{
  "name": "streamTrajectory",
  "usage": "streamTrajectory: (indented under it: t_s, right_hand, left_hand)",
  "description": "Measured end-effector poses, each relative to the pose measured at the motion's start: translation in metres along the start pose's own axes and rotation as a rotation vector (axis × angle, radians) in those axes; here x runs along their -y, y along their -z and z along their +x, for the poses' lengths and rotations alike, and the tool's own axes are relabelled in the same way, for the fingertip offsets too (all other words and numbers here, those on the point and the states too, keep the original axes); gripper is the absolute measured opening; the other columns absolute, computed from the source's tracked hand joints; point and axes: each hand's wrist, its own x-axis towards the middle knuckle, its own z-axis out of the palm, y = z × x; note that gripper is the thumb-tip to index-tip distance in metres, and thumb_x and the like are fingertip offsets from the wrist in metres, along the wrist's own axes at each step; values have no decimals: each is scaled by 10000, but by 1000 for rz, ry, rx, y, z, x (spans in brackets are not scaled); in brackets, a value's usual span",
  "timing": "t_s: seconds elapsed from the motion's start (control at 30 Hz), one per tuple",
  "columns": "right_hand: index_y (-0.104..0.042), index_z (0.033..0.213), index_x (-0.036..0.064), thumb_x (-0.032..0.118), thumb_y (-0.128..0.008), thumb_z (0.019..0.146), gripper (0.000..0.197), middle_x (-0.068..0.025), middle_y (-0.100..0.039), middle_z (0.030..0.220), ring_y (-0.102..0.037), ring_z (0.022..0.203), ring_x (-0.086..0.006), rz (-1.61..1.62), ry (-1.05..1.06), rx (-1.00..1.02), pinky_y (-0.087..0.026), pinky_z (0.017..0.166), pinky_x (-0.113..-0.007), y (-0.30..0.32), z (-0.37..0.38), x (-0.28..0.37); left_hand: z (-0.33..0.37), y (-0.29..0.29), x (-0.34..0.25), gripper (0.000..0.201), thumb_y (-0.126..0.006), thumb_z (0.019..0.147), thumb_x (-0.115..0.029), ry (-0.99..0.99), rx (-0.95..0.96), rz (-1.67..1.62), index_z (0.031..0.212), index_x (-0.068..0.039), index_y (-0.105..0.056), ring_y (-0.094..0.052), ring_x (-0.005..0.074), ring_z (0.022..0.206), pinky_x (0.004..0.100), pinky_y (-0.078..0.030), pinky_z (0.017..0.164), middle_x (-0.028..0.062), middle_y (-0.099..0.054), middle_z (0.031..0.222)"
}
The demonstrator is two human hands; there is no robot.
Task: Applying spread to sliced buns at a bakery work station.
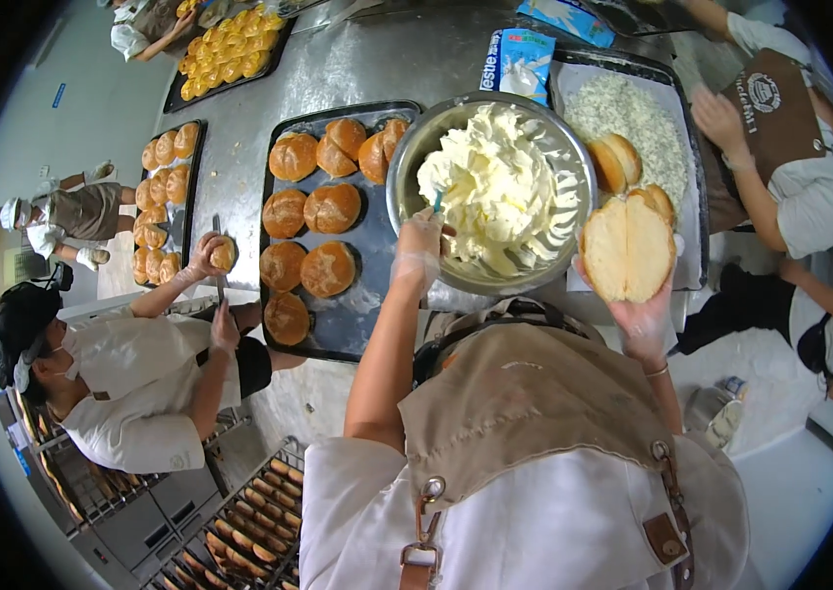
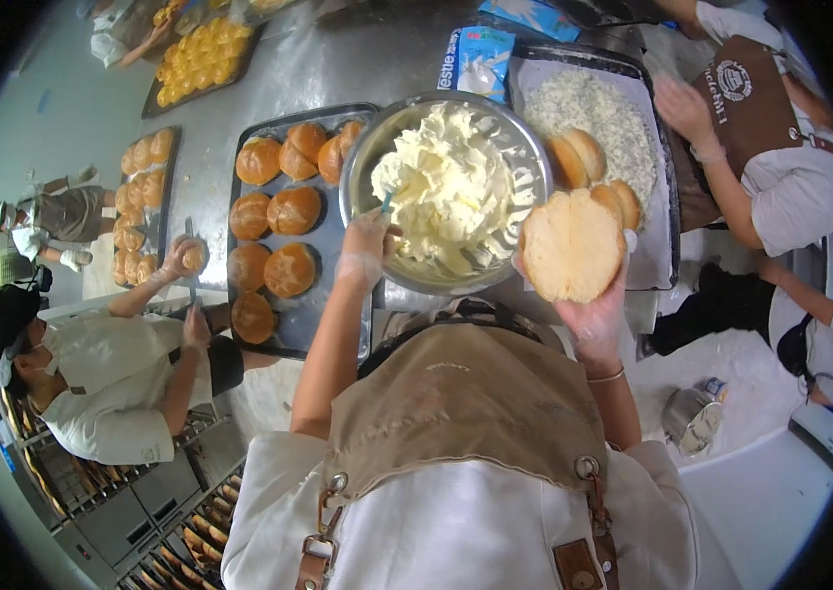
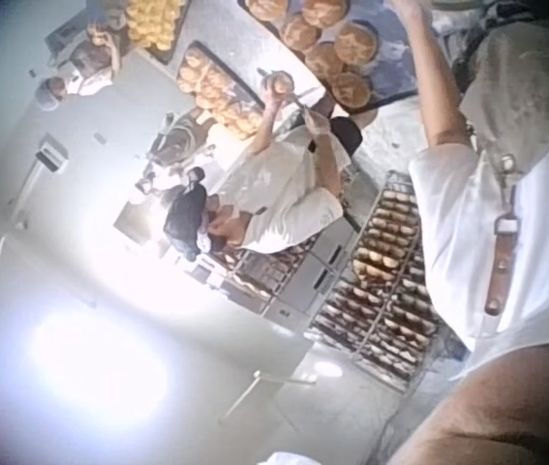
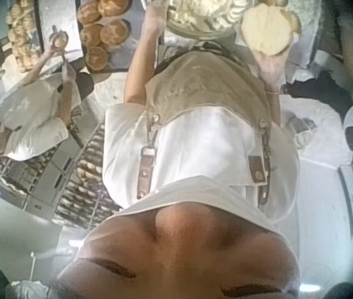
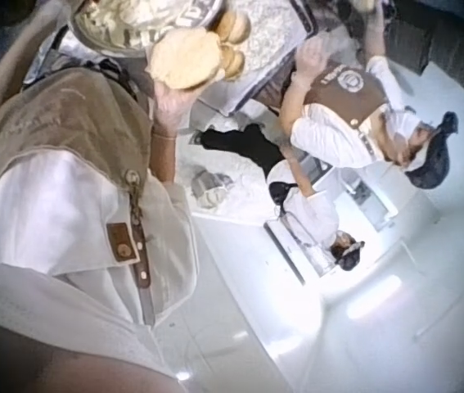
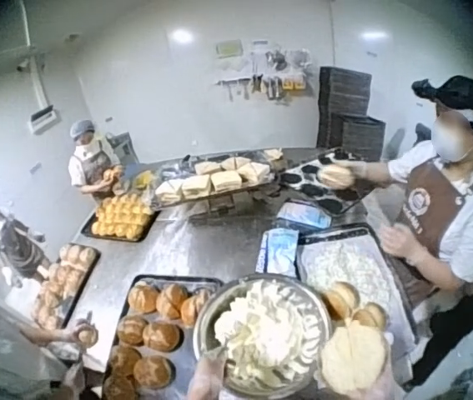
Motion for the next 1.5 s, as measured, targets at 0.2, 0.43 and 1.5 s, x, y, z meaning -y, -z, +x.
streamTrajectory:
  t_s: [0.2, 0.43, 1.5]
  right_hand:
    - [-357, 1510, 153, 565, -429, 980, 675, -127, -365, 1550, -346, 1419, -371, 27, -48, 40, -275, 1130, -646, -12, 16, -9]
    - [-404, 1471, 92, 570, -425, 991, 678, -130, -446, 1488, -429, 1369, -320, 1, -92, 216, -339, 1141, -533, -27, 52, -20]
    - [-312, 1488, 3, 342, -777, 809, 890, -129, -444, 1485, -470, 1343, -233, -935, 484, 347, -375, 1134, -391, -68, 27, 9]
  left_hand:
    - [-21, 17, 3, 313, -529, 1005, -176, 12, 161, -347, 1234, 34, -568, -421, 56, 551, 196, -319, 493, 26, -618, 832]
    - [-112, 14, -59, 401, -539, 1000, -133, -192, 289, -39, 1383, -16, -532, -489, 53, 618, 179, -367, 535, 29, -644, 901]
    - [-151, -17, -116, 552, -592, 859, -9, -1054, -179, 1349, 1378, -196, -569, -641, 252, 653, 329, -512, 536, 125, -684, 947]
